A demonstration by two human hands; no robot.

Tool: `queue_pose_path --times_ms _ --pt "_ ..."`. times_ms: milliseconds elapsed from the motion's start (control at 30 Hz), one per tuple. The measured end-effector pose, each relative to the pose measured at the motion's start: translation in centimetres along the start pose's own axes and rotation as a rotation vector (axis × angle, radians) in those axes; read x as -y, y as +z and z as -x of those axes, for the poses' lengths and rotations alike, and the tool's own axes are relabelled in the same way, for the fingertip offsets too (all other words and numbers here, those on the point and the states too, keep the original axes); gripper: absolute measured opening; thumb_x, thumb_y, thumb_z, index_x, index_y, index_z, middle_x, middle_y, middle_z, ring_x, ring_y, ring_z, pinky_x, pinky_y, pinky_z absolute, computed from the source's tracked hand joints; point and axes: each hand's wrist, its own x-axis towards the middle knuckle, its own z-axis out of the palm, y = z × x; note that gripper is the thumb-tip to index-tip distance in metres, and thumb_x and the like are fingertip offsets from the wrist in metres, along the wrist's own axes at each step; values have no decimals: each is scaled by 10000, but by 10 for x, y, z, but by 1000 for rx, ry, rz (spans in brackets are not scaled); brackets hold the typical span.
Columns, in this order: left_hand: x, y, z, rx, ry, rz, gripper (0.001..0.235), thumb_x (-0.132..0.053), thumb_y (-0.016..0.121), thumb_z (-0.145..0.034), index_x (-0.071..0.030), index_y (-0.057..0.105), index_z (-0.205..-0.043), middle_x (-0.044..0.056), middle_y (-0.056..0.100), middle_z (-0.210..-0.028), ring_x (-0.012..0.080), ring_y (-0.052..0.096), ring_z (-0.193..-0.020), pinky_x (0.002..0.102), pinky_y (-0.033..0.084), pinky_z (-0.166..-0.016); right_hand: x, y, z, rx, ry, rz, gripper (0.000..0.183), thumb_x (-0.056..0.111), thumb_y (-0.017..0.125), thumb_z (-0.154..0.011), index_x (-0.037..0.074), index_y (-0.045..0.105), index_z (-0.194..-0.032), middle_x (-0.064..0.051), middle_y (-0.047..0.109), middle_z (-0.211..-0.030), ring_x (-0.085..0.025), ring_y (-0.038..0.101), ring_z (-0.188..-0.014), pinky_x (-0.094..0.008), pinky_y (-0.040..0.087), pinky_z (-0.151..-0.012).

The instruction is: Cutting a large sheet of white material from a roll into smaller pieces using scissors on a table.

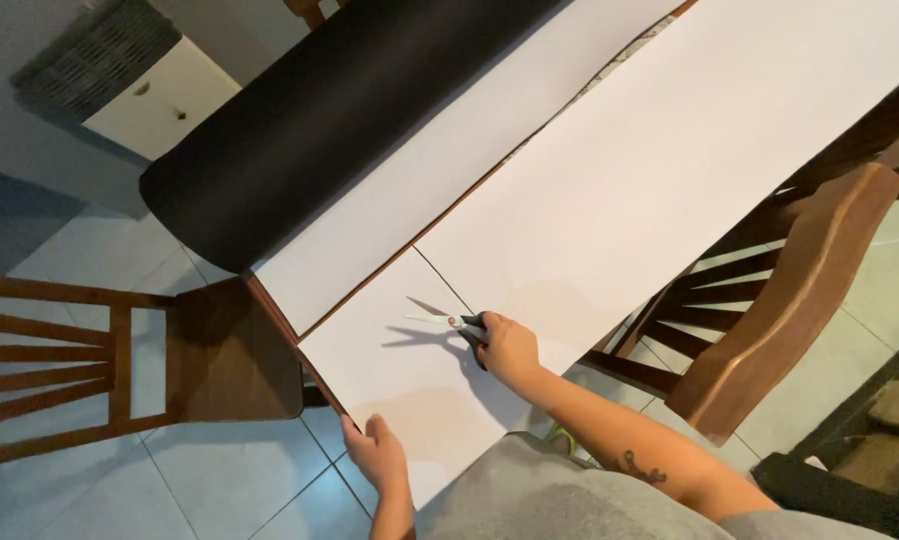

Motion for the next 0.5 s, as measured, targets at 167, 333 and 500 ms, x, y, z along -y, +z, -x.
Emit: queue_pose_path --times_ms 167,333,500 --pt "5 -17 -9 9 -12 -79 453 -245 450 -1009 -127 543 -1437 63 669 -1211 295 617 -1028 431 449 -863 0 11 6 -48 -85 -44 265 135 644 -773 102 580 -1027 -107 684 -963 -393 649 -781 -520 492 -580" --pt "43 -26 -36 -39 -35 -55 295 -254 504 -1031 -133 452 -766 35 348 -660 173 264 -613 354 248 -633 10 15 18 -10 -49 -65 273 146 650 -795 98 571 -1051 -141 689 -943 -408 660 -802 -524 506 -622" --pt "67 -28 -41 15 -64 59 412 -236 510 -1064 -121 260 -757 32 183 -692 160 172 -607 366 179 -631 26 17 34 11 103 -295 355 27 518 -825 26 528 -1181 -178 598 -1152 -376 594 -1010 -545 517 -708"
